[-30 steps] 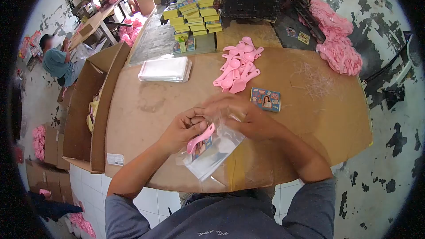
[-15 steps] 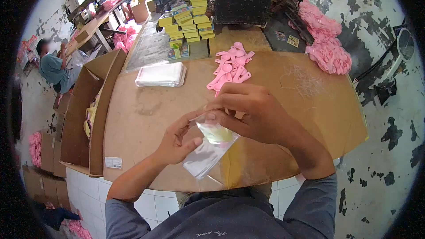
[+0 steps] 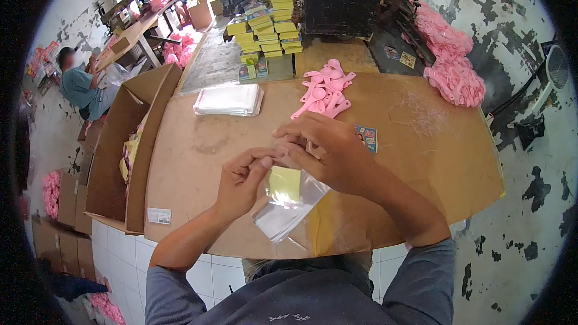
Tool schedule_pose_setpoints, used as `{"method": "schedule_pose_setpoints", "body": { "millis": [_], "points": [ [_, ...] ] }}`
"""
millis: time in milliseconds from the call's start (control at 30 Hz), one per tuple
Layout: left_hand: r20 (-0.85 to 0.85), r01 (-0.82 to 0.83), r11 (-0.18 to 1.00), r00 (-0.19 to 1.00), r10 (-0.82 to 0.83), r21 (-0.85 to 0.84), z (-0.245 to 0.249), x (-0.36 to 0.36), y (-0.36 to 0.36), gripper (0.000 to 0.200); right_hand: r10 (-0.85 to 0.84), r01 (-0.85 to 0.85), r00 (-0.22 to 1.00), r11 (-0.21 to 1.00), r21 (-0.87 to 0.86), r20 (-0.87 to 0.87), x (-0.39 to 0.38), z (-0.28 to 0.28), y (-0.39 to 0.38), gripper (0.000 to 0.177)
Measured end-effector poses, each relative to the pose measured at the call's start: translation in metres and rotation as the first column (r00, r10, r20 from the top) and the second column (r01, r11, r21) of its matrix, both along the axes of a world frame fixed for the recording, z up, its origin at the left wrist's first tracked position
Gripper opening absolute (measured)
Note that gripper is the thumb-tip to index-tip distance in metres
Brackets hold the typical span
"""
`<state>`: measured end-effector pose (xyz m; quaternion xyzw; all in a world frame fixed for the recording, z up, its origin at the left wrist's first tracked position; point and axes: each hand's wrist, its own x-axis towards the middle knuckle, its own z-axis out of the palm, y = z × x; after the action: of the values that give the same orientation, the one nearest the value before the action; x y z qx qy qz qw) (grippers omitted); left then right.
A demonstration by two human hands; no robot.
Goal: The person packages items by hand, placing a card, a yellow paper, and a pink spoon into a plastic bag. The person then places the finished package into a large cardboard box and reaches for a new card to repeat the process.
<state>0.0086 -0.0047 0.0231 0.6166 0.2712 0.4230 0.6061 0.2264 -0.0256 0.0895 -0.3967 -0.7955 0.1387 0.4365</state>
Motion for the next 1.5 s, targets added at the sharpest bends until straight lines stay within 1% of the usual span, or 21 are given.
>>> {"method": "schedule_pose_setpoints", "body": {
  "millis": [67, 267, 367, 433, 467, 567, 633, 733, 833, 1033, 1067, 1133, 1167, 1233, 1267, 1300, 1333, 1400, 1433, 1467, 1500],
  "points": [
    [0.022, -0.011, 1.0, 1.0, 0.01, 0.005, 0.0, 0.0, 0.002, 0.025, 0.018, -0.018, 1.0, 1.0, -0.013, 0.007, -0.002, 0.002, -0.003, 0.029],
    [0.047, 0.01, 1.0, 0.999, -0.01, 0.003, 0.01, 0.002, -0.002, 0.027, 0.009, -0.008, 0.999, 1.0, 0.025, -0.052, 0.0, -0.001, 0.002, 0.028],
    [0.037, 0.022, 1.0, 0.999, -0.022, -0.004, 0.012, 0.0, 0.0, 0.028, -0.069, 0.074, 0.997, 0.977, 0.2, -0.032, -0.004, -0.003, 0.004, 0.025],
    [0.032, 0.022, 0.999, 0.999, -0.021, -0.044, 0.013, 0.0, 0.001, 0.029, -0.114, 0.052, 0.981, 0.933, 0.356, 0.155, -0.004, 0.003, 0.002, 0.024],
    [-0.015, -0.008, 1.0, 1.0, 0.008, 0.018, 0.008, -0.001, 0.002, 0.03, -0.145, 0.028, 0.959, 0.904, 0.427, 0.244, -0.004, 0.004, 0.001, 0.024],
    [-0.156, -0.059, 0.979, 0.984, 0.09, 0.193, -0.004, -0.003, 0.002, 0.032, -0.22, 0.069, 0.922, 0.903, 0.425, 0.318, -0.016, -0.003, -0.002, 0.024],
    [-0.258, -0.055, 0.956, 0.957, 0.133, 0.289, 0.005, -0.004, -0.003, 0.033, -0.258, 0.068, 0.899, 0.88, 0.47, 0.354, -0.02, -0.007, -0.002, 0.026],
    [-0.309, -0.055, 0.917, 0.932, 0.19, 0.396, 0.016, -0.003, -0.01, 0.04, -0.301, 0.059, 0.87, 0.85, 0.524, 0.391, -0.023, -0.008, -0.002, 0.028],
    [-0.324, -0.046, 0.853, 0.913, 0.247, 0.52, 0.007, -0.003, -0.009, 0.044, -0.305, 0.011, 0.843, 0.833, 0.553, 0.443, -0.022, -0.008, 0.0, 0.027],
    [-0.435, 0.034, 0.81, 0.857, 0.278, 0.585, 0.005, -0.001, -0.011, 0.045, -0.266, -0.033, 0.806, 0.872, 0.489, 0.529, -0.017, 0.0, 0.009, 0.021],
    [-0.406, 0.012, 0.793, 0.863, 0.299, 0.609, 0.003, 0.0, -0.009, 0.044, -0.268, -0.025, 0.802, 0.878, 0.478, 0.534, -0.016, 0.001, 0.01, 0.02],
    [-0.352, -0.028, 0.756, 0.874, 0.337, 0.654, -0.001, 0.002, -0.004, 0.043, -0.331, 0.079, 0.814, 0.878, 0.473, 0.477, -0.008, 0.005, 0.015, 0.016],
    [-0.321, -0.034, 0.785, 0.901, 0.292, 0.619, 0.001, 0.002, -0.003, 0.043, -0.361, 0.129, 0.817, 0.875, 0.467, 0.45, -0.001, 0.007, 0.017, 0.014],
    [-0.247, -0.043, 0.839, 0.946, 0.208, 0.543, 0.005, -0.001, 0.0, 0.044, -0.221, 0.188, 0.96, 0.964, 0.185, 0.173, 0.016, 0.012, 0.02, 0.011],
    [-0.214, -0.058, 0.887, 0.961, 0.173, 0.457, 0.004, -0.003, 0.002, 0.044, -0.176, 0.175, 0.984, 0.984, 0.036, 0.009, 0.028, 0.015, 0.019, 0.01],
    [-0.179, -0.065, 0.929, 0.974, 0.139, 0.365, 0.0, -0.006, 0.005, 0.043, -0.079, 0.038, 0.987, 0.962, -0.271, -0.143, 0.046, 0.029, 0.01, 0.012],
    [-0.14, -0.066, 0.961, 0.984, 0.107, 0.268, -0.002, -0.006, 0.006, 0.043, -0.034, -0.144, 0.949, 0.839, -0.525, -0.314, 0.071, 0.042, -0.001, 0.014],
    [-0.032, -0.101, 0.983, 0.994, 0.108, 0.156, 0.003, -0.003, 0.007, 0.041, 0.112, -0.488, 0.762, 0.747, -0.452, -0.638, 0.138, 0.035, -0.008, 0.014],
    [0.023, -0.114, 0.989, 0.993, 0.112, 0.097, 0.006, -0.002, 0.007, 0.04, 0.101, -0.503, 0.718, 0.759, -0.414, -0.688, 0.169, 0.031, -0.004, 0.01],
    [0.023, -0.111, 0.99, 0.994, 0.109, 0.082, 0.007, -0.001, 0.008, 0.039, 0.091, -0.515, 0.671, 0.771, -0.375, -0.736, 0.201, 0.025, 0.001, 0.007],
    [0.023, -0.109, 0.992, 0.994, 0.107, 0.066, 0.009, -0.001, 0.008, 0.039, -0.079, -0.151, 0.909, 0.853, -0.5, -0.409, 0.238, 0.003, 0.008, 0.012]
  ]
}}
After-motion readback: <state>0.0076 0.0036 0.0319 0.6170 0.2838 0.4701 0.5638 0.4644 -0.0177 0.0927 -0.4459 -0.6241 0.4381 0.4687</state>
